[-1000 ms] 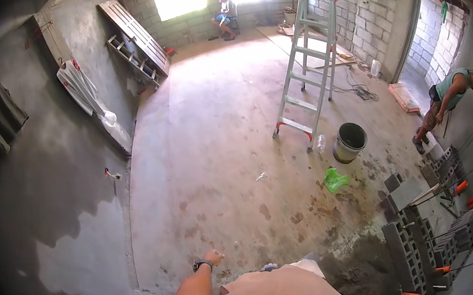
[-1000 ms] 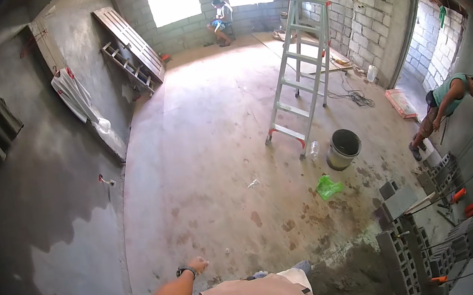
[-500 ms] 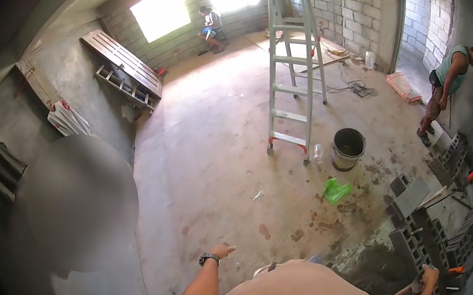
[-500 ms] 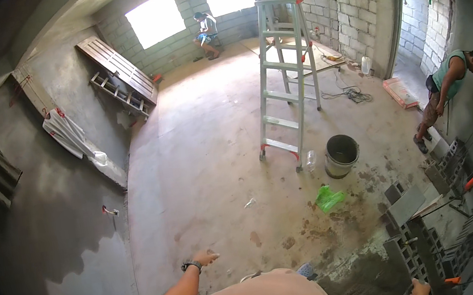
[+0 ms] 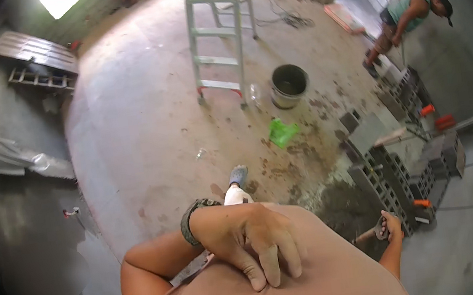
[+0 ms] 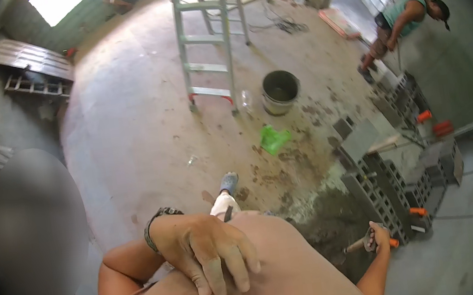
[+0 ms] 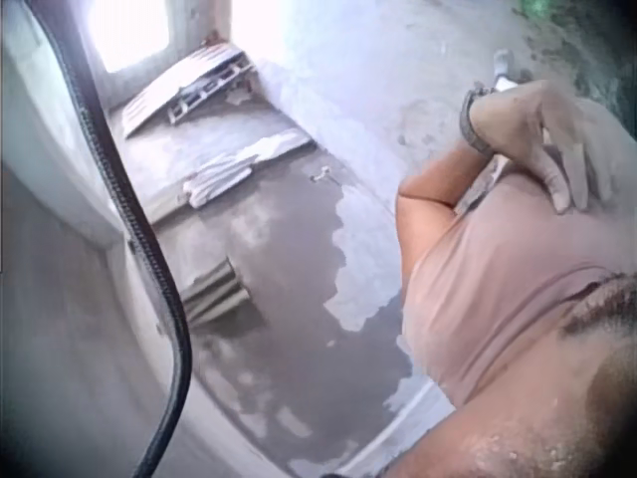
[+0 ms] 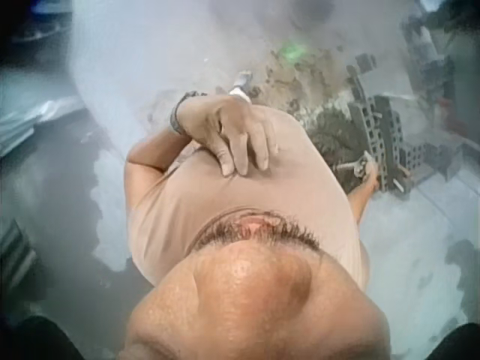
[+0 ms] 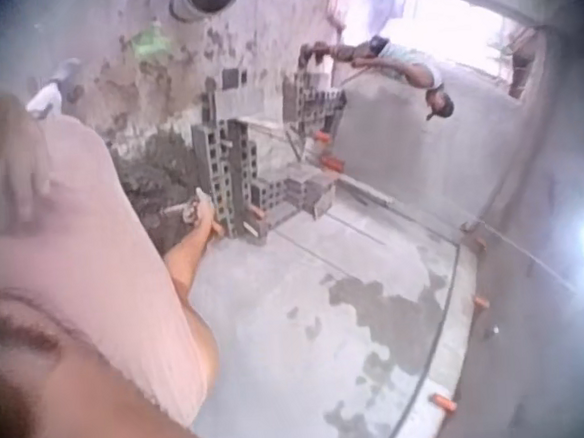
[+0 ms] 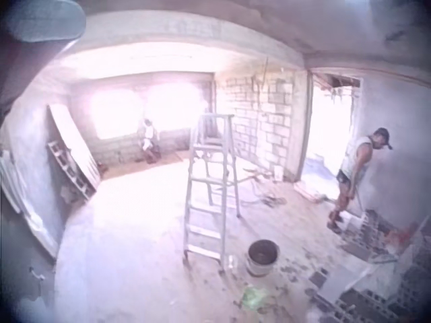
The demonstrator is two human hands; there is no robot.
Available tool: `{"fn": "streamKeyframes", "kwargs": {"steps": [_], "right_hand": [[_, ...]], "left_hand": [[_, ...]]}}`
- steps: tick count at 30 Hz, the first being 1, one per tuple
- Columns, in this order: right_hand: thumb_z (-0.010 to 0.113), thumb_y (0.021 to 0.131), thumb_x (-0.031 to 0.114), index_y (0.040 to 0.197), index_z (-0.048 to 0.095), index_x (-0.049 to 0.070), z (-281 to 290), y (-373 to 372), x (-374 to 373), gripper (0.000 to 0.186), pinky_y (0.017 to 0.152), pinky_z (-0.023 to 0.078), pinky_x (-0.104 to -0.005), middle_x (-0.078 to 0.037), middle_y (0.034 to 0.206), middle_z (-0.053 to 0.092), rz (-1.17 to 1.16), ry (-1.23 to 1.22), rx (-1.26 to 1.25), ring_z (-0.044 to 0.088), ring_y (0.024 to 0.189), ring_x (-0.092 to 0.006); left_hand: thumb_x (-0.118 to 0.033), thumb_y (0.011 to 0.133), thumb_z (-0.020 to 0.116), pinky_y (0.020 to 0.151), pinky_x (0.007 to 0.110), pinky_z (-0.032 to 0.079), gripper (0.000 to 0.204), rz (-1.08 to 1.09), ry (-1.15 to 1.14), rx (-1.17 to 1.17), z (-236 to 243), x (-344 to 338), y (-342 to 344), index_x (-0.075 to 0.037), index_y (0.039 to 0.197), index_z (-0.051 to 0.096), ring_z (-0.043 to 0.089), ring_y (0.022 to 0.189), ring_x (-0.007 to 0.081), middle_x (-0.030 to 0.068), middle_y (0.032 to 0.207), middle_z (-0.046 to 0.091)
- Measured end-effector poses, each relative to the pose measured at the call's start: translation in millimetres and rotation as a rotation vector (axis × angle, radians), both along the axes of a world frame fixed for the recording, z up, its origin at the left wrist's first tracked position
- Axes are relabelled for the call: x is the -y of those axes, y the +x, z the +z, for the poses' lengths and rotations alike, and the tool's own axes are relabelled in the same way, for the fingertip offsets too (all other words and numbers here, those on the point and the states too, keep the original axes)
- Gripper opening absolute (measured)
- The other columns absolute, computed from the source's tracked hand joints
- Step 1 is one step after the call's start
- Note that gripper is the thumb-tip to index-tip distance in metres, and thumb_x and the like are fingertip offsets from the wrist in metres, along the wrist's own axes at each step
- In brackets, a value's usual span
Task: The person mixes and spreads wet concrete on the floor using a shovel, then smoothes it using a trowel.
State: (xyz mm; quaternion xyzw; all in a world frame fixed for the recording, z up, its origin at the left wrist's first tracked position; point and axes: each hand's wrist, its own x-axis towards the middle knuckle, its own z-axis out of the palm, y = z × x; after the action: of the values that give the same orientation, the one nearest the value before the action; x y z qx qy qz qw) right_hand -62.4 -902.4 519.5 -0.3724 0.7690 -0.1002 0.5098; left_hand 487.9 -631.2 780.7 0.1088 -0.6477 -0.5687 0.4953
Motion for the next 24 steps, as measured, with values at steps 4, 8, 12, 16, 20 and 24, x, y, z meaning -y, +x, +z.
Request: {"fn": "streamKeyframes", "kwargs": {"steps": [4, 8, 12, 16, 20, 24], "right_hand": [[0.074, 0.085, 0.030, 0.069, 0.053, 0.012, 11.6, -16.3, -74.2, 0.032, 0.034, 0.034, -0.0355, -0.001, 0.055, 0.048, -0.060, -0.019, -0.154, 0.044, 0.038, -0.0154], [0.074, 0.085, 0.032, 0.066, 0.052, 0.013, 30.4, -79.1, -207.3, 0.035, 0.036, 0.030, -0.0307, 0.001, 0.052, 0.045, -0.262, -0.211, -0.449, 0.039, 0.037, -0.0135], [0.074, 0.087, 0.036, 0.068, 0.052, 0.015, 85.2, -49.6, -270.8, 0.036, 0.037, 0.028, -0.0284, 0.003, 0.053, 0.043, -0.623, -0.416, -0.344, 0.037, 0.039, -0.0104], [0.074, 0.087, 0.037, 0.070, 0.051, 0.017, 125.8, 61.1, -328.1, 0.036, 0.037, 0.027, -0.0274, 0.004, 0.054, 0.042, -0.966, -0.473, -0.428, 0.035, 0.039, -0.0081], [0.074, 0.087, 0.032, 0.077, 0.061, 0.011, 42.3, 41.5, -464.7, 0.027, 0.046, 0.041, -0.0307, 0.001, 0.064, 0.055, -1.206, -0.417, -0.395, 0.049, 0.050, -0.0120], [0.069, 0.085, 0.017, 0.110, 0.074, 0.009, -19.2, 140.2, -433.1, 0.027, 0.086, 0.051, -0.0410, -0.014, 0.108, 0.072, -0.797, -0.372, -0.515, 0.066, 0.096, -0.0314]], "left_hand": [[-0.012, 0.089, 0.076, 0.093, 0.045, 0.050, 0.009, -0.118, -0.014, 0.027, 0.1, 41.1, 61.2, -0.004, 0.091, 0.073, 0.065, 0.105, 0.0342, 0.0112, 0.102, 0.073], [-0.015, 0.088, 0.076, 0.095, 0.047, 0.049, 0.013, 0.191, 0.029, -0.316, 6.0, 94.7, 94.7, -0.007, 0.084, 0.067, 0.069, 0.091, 0.0286, 0.0100, 0.092, 0.071], [-0.019, 0.088, 0.073, 0.090, 0.046, 0.049, 0.015, 0.069, -0.036, -0.314, 4.2, 125.5, 76.2, -0.007, 0.090, 0.065, 0.068, 0.092, 0.0299, 0.0112, 0.093, 0.069], [-0.022, 0.087, 0.070, 0.085, 0.046, 0.050, 0.020, -0.171, -0.114, -0.264, 0.3, 146.2, 43.7, -0.006, 0.096, 0.063, 0.067, 0.094, 0.0312, 0.0123, 0.094, 0.068], [-0.026, 0.086, 0.067, 0.080, 0.045, 0.051, 0.027, -0.493, -0.195, -0.155, -14.1, 151.9, 47.0, -0.006, 0.103, 0.061, 0.066, 0.095, 0.0326, 0.0134, 0.096, 0.066], [-0.034, 0.093, 0.067, 0.093, 0.039, 0.049, 0.033, -0.716, -0.339, 0.018, -121.7, 188.1, 31.9, -0.008, 0.112, 0.067, 0.067, 0.094, 0.0290, 0.0067, 0.103, 0.070]]}}
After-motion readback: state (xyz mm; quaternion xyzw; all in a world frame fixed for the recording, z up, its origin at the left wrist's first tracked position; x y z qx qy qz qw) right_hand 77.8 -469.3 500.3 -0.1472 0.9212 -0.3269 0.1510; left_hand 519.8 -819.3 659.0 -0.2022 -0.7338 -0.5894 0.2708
